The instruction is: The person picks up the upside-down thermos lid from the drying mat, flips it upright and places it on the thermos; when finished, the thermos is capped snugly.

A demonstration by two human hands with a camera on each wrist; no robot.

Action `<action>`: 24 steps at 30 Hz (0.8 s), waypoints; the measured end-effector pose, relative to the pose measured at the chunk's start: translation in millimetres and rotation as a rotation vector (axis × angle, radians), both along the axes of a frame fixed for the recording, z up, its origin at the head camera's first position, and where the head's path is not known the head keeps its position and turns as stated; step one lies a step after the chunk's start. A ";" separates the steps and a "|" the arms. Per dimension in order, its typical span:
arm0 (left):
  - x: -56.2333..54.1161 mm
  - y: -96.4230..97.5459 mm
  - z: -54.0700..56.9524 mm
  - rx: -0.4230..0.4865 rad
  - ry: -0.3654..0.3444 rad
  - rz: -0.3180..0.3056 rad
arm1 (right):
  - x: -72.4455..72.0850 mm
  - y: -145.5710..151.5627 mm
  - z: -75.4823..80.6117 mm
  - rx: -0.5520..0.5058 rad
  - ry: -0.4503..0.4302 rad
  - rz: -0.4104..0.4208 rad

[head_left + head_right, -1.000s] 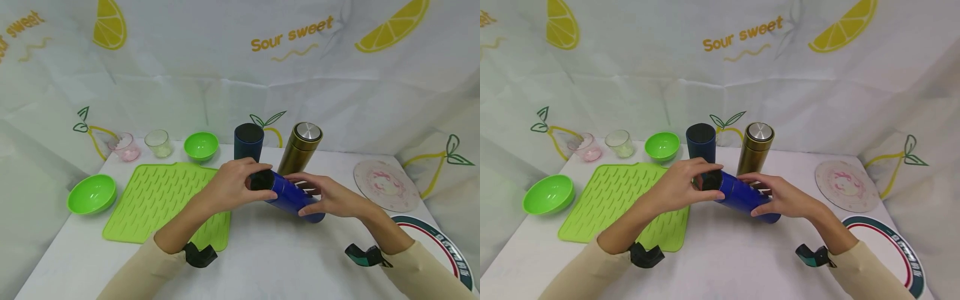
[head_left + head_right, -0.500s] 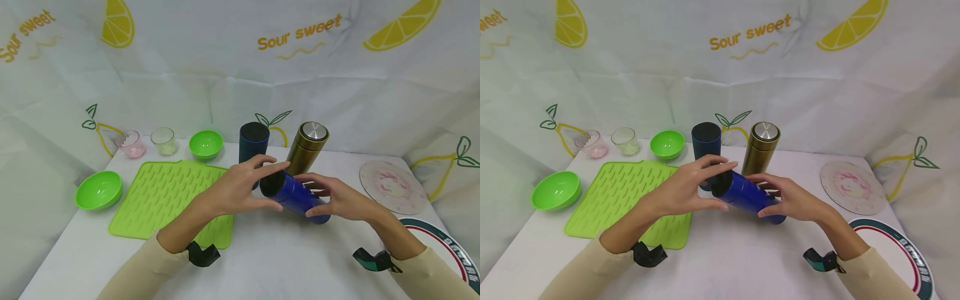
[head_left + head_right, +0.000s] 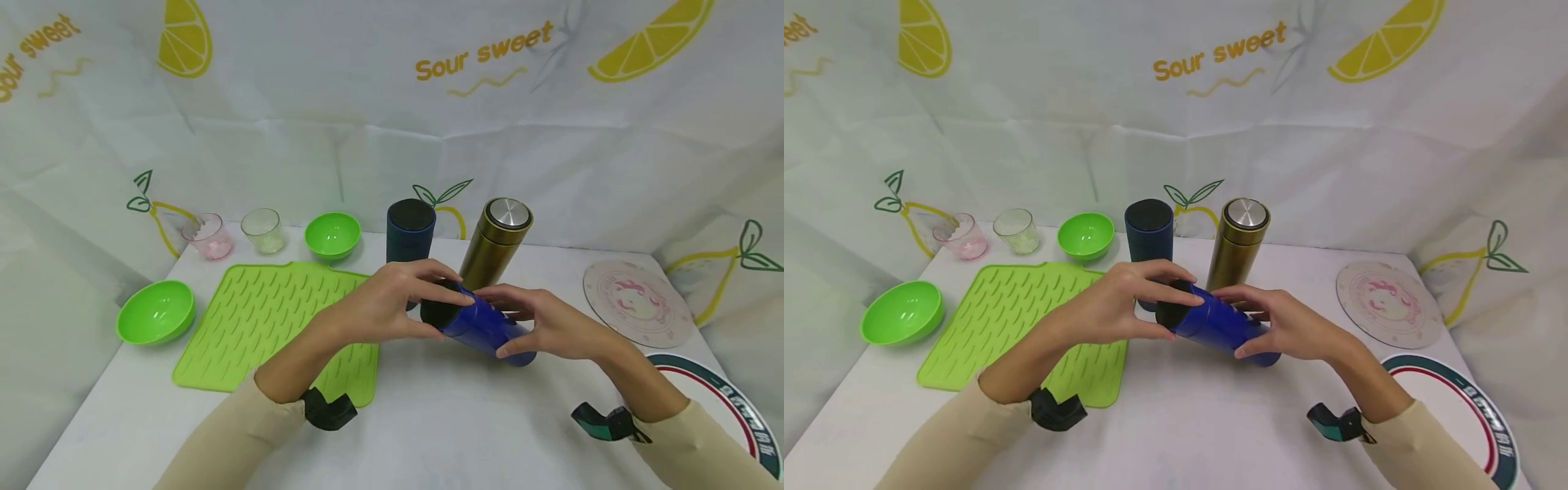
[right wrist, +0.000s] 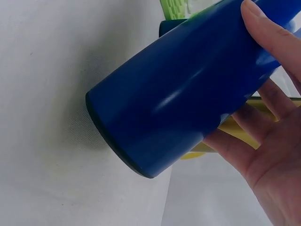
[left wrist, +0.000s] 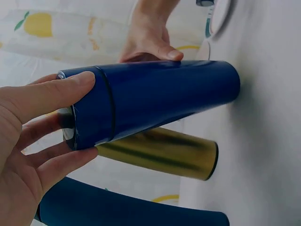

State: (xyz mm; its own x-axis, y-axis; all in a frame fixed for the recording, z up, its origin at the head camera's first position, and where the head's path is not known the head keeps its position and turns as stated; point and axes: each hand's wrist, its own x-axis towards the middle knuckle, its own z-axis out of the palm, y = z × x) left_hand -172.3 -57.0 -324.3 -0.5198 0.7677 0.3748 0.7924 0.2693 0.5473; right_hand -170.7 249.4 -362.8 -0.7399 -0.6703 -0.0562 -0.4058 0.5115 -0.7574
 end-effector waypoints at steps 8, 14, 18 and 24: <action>-2.5 2.1 -3.2 0.022 0.016 -0.053 | 2.5 3.0 -5.6 0.008 0.030 -0.024; -1.5 3.8 -4.1 0.012 0.019 -0.032 | 4.1 6.0 -9.2 0.009 0.072 -0.055; 0.5 3.6 -5.3 0.005 0.022 0.019 | 5.6 10.0 -12.7 -0.005 0.120 -0.073; 5.8 -11.5 -10.9 -0.115 -0.110 0.109 | 13.3 24.6 -20.3 -0.077 0.130 -0.180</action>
